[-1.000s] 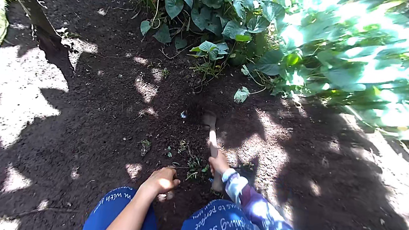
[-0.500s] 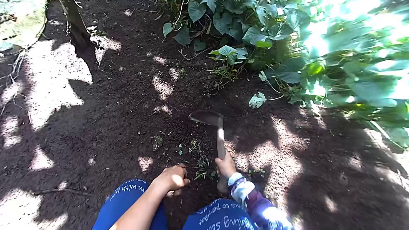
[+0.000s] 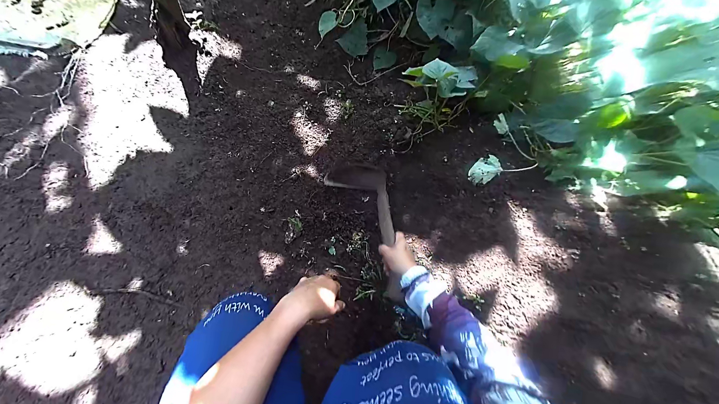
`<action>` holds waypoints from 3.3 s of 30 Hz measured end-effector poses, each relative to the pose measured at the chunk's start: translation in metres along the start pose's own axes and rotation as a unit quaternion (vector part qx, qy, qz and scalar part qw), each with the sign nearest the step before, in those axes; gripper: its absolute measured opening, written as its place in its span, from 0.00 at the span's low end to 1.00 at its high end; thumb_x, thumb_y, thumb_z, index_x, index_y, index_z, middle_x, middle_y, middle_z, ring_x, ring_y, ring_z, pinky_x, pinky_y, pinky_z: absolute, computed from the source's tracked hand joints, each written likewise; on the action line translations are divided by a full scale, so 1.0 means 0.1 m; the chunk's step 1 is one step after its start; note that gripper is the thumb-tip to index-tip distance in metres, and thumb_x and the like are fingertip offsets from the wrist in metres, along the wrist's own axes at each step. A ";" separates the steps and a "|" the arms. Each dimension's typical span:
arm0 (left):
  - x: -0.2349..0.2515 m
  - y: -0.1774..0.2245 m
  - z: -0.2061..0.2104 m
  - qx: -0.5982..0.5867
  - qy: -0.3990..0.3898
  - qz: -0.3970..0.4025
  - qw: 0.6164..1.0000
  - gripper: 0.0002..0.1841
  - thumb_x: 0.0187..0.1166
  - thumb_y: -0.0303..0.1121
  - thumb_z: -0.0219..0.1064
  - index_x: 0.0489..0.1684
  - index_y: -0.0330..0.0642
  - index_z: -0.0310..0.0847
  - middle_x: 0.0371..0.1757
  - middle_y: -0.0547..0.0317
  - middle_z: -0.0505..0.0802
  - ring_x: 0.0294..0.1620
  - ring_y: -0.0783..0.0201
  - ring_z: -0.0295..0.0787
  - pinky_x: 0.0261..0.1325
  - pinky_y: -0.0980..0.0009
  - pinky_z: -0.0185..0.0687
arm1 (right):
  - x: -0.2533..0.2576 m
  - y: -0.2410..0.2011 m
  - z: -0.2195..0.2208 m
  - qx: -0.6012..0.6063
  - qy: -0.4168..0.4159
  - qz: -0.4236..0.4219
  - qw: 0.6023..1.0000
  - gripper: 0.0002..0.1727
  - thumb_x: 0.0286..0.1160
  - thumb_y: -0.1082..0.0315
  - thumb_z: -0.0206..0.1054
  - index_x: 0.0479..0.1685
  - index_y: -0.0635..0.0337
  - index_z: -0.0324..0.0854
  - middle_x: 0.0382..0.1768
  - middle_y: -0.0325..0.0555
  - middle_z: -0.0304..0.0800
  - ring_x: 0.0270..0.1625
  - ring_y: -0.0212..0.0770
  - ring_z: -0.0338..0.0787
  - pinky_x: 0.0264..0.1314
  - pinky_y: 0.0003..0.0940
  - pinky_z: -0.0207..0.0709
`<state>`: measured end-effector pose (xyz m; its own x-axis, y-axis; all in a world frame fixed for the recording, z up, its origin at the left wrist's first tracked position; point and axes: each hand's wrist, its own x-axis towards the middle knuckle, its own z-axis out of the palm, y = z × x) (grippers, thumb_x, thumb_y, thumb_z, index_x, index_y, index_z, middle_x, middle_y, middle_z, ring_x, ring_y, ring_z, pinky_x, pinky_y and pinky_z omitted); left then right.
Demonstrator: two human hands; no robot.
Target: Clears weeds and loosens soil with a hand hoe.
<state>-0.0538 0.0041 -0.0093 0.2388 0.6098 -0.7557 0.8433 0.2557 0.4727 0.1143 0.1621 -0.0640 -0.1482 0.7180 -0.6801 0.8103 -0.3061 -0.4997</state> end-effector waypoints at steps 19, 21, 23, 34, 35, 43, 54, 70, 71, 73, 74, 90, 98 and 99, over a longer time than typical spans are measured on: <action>-0.01 -0.04 0.10 0.008 -0.033 -0.005 0.999 0.23 0.88 0.49 0.59 0.64 0.38 0.85 0.70 0.39 0.86 0.74 0.40 0.81 0.74 0.35 0.72 | 0.42 -0.62 0.81 -0.058 -0.024 -0.013 0.998 0.34 0.86 0.65 0.60 0.87 0.62 0.49 0.52 0.65 0.87 0.39 0.53 0.94 0.44 0.49 0.89; -0.07 -0.07 0.07 0.006 -0.036 -0.014 0.999 0.23 0.88 0.49 0.59 0.64 0.39 0.85 0.71 0.39 0.86 0.75 0.40 0.81 0.75 0.35 0.71 | 0.30 -0.41 0.76 -0.095 -0.037 -0.017 0.995 0.35 0.84 0.66 0.61 0.87 0.61 0.50 0.54 0.64 0.86 0.38 0.51 0.94 0.42 0.47 0.89; -0.09 -0.09 0.05 -0.005 -0.031 -0.010 0.999 0.23 0.88 0.49 0.60 0.65 0.39 0.85 0.71 0.40 0.86 0.75 0.40 0.81 0.74 0.35 0.72 | 0.21 -0.37 0.58 -0.103 -0.043 -0.017 0.994 0.33 0.84 0.65 0.62 0.85 0.60 0.53 0.50 0.61 0.86 0.34 0.48 0.93 0.38 0.44 0.89; 0.00 -0.12 0.08 -0.002 -0.034 0.014 0.999 0.22 0.89 0.48 0.59 0.61 0.37 0.85 0.67 0.38 0.88 0.71 0.40 0.83 0.72 0.35 0.74 | 0.03 -0.01 0.68 -0.027 -0.078 0.027 0.996 0.35 0.83 0.64 0.62 0.86 0.57 0.50 0.42 0.56 0.85 0.28 0.45 0.90 0.33 0.43 0.88; 0.01 -0.14 0.06 -0.001 -0.034 0.012 0.999 0.22 0.89 0.48 0.59 0.61 0.36 0.85 0.66 0.38 0.88 0.71 0.39 0.83 0.71 0.35 0.74 | -0.02 0.01 0.57 -0.019 -0.084 0.034 0.996 0.32 0.83 0.64 0.63 0.83 0.56 0.52 0.38 0.53 0.84 0.25 0.43 0.88 0.31 0.41 0.86; 0.15 -0.08 0.06 0.001 -0.044 0.045 0.998 0.22 0.89 0.48 0.58 0.59 0.36 0.86 0.62 0.37 0.89 0.68 0.39 0.85 0.70 0.35 0.74 | 0.13 -0.06 0.32 0.024 0.036 0.041 0.998 0.35 0.83 0.65 0.62 0.86 0.59 0.49 0.41 0.57 0.86 0.28 0.46 0.91 0.34 0.43 0.88; 0.03 -0.92 -0.55 -0.122 0.133 -0.073 0.981 0.28 0.81 0.46 0.72 0.76 0.39 0.79 0.70 0.35 0.87 0.73 0.37 0.82 0.76 0.34 0.71 | -0.79 0.75 0.24 0.089 0.021 0.065 0.994 0.32 0.82 0.63 0.64 0.81 0.61 0.56 0.32 0.53 0.83 0.20 0.43 0.85 0.26 0.42 0.85; 0.95 -1.62 0.85 -0.071 0.076 -0.259 0.960 0.80 0.49 0.58 0.90 0.97 0.62 0.16 0.95 0.39 0.20 0.92 0.19 0.14 0.74 0.09 0.42 | -2.20 1.42 -0.18 -0.096 0.230 0.082 0.965 0.35 0.77 0.64 0.71 0.82 0.70 0.65 0.61 0.82 0.83 0.62 0.79 0.85 0.65 0.77 0.74; 0.95 -1.66 0.90 -0.077 0.081 -0.256 0.960 0.79 0.50 0.58 0.89 0.98 0.63 0.17 0.94 0.39 0.19 0.92 0.21 0.11 0.75 0.09 0.39 | -2.29 1.45 -0.33 -0.120 0.249 0.074 0.958 0.36 0.77 0.64 0.69 0.82 0.73 0.64 0.62 0.83 0.82 0.64 0.80 0.84 0.66 0.77 0.74; 0.95 -1.73 0.93 -0.084 0.078 -0.251 0.961 0.77 0.54 0.59 0.86 0.97 0.61 0.15 0.93 0.39 0.16 0.91 0.23 0.06 0.77 0.09 0.32 | -2.45 1.43 -0.61 -0.206 0.248 0.084 0.943 0.34 0.79 0.65 0.67 0.81 0.75 0.63 0.56 0.86 0.83 0.58 0.84 0.86 0.58 0.81 0.76; 0.95 -1.75 0.93 -0.079 0.071 -0.249 0.963 0.76 0.55 0.60 0.85 0.97 0.60 0.14 0.93 0.39 0.15 0.91 0.23 0.05 0.77 0.09 0.31 | -2.53 1.38 -0.72 -0.230 0.230 0.101 0.940 0.33 0.79 0.67 0.68 0.81 0.74 0.63 0.52 0.87 0.83 0.54 0.87 0.86 0.54 0.82 0.76; 1.11 -1.93 1.02 -0.012 0.111 -0.229 0.967 0.79 0.57 0.59 0.86 0.95 0.52 0.07 0.90 0.31 0.13 0.90 0.18 0.11 0.74 0.10 0.40 | -2.04 1.95 -0.13 0.453 0.383 0.233 0.770 0.28 0.86 0.61 0.63 0.80 0.56 0.57 0.26 0.45 0.75 0.18 0.39 0.78 0.23 0.38 0.80; 1.06 -1.86 1.02 -0.001 0.133 -0.239 0.962 0.76 0.60 0.56 0.85 0.96 0.49 0.12 0.92 0.31 0.16 0.92 0.21 0.15 0.79 0.17 0.44 | -2.08 1.87 1.77 0.455 0.262 0.281 0.803 0.35 0.76 0.73 0.68 0.84 0.65 0.59 0.32 0.54 0.83 0.20 0.41 0.83 0.28 0.39 0.83; 1.00 -1.76 1.03 -0.005 0.143 -0.238 0.961 0.75 0.61 0.56 0.85 0.97 0.48 0.15 0.93 0.31 0.19 0.93 0.22 0.18 0.80 0.19 0.47 | -2.11 1.89 1.74 0.483 0.278 0.266 0.787 0.32 0.77 0.73 0.67 0.81 0.64 0.59 0.26 0.50 0.79 0.16 0.39 0.81 0.22 0.36 0.81</action>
<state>-0.1287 -0.0572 -0.2154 -0.3162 0.6025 -0.7328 0.8189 0.5633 0.1098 0.2004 -0.1559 -0.1087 0.5543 0.4084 -0.7252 -0.1746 -0.7949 -0.5811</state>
